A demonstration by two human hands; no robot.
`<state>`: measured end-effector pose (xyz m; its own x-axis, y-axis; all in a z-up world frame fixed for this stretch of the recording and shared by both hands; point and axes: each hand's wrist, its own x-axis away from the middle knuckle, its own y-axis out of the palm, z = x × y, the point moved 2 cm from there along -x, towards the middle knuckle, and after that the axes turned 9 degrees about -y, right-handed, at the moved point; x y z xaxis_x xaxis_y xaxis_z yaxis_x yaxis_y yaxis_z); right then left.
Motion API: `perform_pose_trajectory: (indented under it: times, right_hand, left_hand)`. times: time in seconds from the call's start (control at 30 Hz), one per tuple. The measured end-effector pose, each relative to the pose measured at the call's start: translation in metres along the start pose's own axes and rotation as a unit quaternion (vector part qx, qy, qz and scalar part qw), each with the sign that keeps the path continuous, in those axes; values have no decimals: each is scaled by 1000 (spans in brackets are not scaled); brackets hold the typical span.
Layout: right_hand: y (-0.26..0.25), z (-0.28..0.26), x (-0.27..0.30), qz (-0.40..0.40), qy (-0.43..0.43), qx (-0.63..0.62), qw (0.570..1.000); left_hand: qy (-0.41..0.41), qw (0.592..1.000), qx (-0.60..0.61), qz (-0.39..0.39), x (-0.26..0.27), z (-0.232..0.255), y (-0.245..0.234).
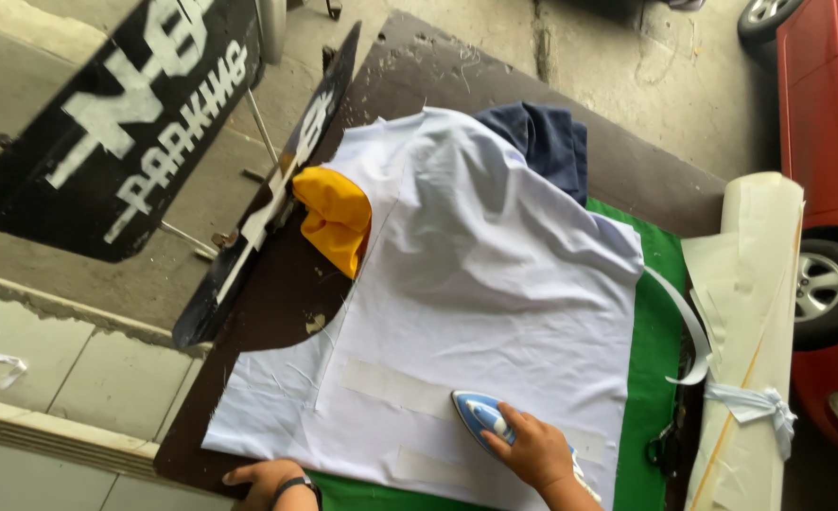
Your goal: The person irons a white fabric piece laid on a green table using a blue iron. After ironing, they use scissors to cut along the edges of the fabric and remove excess material.
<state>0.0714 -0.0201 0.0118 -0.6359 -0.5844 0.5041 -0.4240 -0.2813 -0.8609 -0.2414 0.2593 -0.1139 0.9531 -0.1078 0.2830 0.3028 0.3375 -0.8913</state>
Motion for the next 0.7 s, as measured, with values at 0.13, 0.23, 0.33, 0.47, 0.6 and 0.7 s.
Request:
perform_pose_trajectory:
  times: [0.13, 0.23, 0.33, 0.47, 0.6, 0.7]
  right_hand:
    - [4, 2, 5, 58, -27, 9, 998]
    - [-1, 0, 9, 85, -57, 21, 995]
    - [-4, -6, 9, 97, -68, 24, 993]
    - [-2, -5, 9, 136, -80, 41, 987]
    - [-1, -5, 8, 129, -76, 40, 988]
    - [0, -2, 7, 126, -84, 39, 988]
  left_hand:
    - [11, 999, -34, 38, 0, -1, -10]
    - [-8, 999, -48, 4, 18, 13, -34]
    - [-45, 996, -59, -53, 36, 32, -54]
    - [-54, 995, -51, -70, 38, 33, -55]
    - [-67, 993, -60, -73, 40, 36, -57]
    - [-74, 993, -63, -72, 40, 36, -57]
